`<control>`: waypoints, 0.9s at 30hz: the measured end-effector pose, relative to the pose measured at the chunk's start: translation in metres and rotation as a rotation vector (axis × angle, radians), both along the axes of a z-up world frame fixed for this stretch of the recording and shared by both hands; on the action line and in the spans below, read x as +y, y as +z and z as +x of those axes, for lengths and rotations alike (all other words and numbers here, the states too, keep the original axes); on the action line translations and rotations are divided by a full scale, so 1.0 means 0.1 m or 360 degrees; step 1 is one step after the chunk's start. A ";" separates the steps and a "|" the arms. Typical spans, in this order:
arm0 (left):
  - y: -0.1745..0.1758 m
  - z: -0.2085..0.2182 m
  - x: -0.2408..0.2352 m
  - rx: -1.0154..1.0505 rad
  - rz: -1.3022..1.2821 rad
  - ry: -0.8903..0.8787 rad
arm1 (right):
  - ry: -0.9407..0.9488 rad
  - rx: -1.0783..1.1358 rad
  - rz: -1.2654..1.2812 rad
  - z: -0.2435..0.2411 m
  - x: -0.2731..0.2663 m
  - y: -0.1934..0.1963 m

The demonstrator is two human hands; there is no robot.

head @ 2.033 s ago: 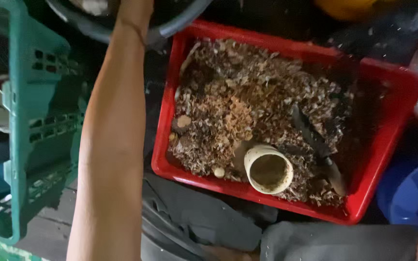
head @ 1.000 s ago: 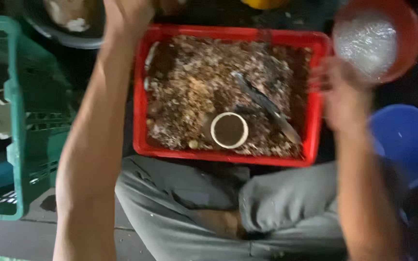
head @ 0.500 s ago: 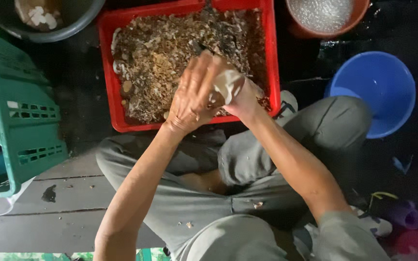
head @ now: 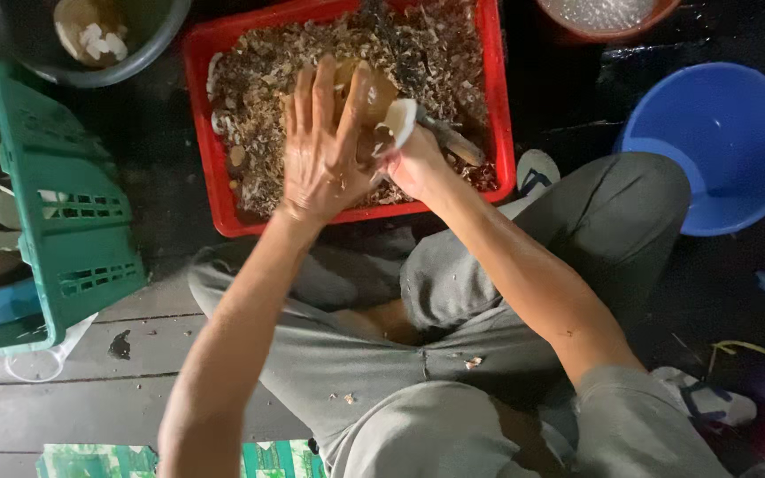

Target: The person sits on the floor and uses a knife to peel the husk off a coconut over a red bin. After removing the husk, the person splits the coconut shell into halves and places the pieces into a nearby metal bowl.

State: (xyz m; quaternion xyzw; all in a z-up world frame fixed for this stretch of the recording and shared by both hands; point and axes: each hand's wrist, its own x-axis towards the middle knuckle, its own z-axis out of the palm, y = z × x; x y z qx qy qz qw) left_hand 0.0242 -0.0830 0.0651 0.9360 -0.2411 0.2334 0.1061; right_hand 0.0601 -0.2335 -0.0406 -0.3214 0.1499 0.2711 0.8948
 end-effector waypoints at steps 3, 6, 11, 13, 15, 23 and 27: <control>0.22 0.12 -0.04 -0.0113 0.0433 -0.0109 | 0.0076 -0.0451 0.0317 0.04 -0.08 0.06; 0.41 0.25 -0.28 -0.0396 0.0988 -0.0167 | -0.0108 -0.0034 0.0134 0.20 -0.19 0.24; 0.41 0.56 -1.20 -0.0478 0.1240 -0.0360 | -0.0234 -0.0781 0.0076 0.44 -0.69 0.38; 0.34 0.69 -1.59 -0.0380 0.1220 -0.0442 | -0.0332 -0.0901 -0.0086 0.60 -0.88 0.34; 0.27 0.82 -1.93 -0.0229 0.1185 -0.0499 | -0.0392 -0.0887 -0.0138 0.75 -1.08 0.24; 0.04 1.22 -2.54 0.0582 0.0854 -0.0507 | -0.0657 -0.0767 -0.0225 0.95 -1.51 -0.41; 0.22 1.22 -2.23 0.0848 0.0291 -0.0501 | -0.1099 -0.0827 -0.0501 1.14 -1.73 -0.78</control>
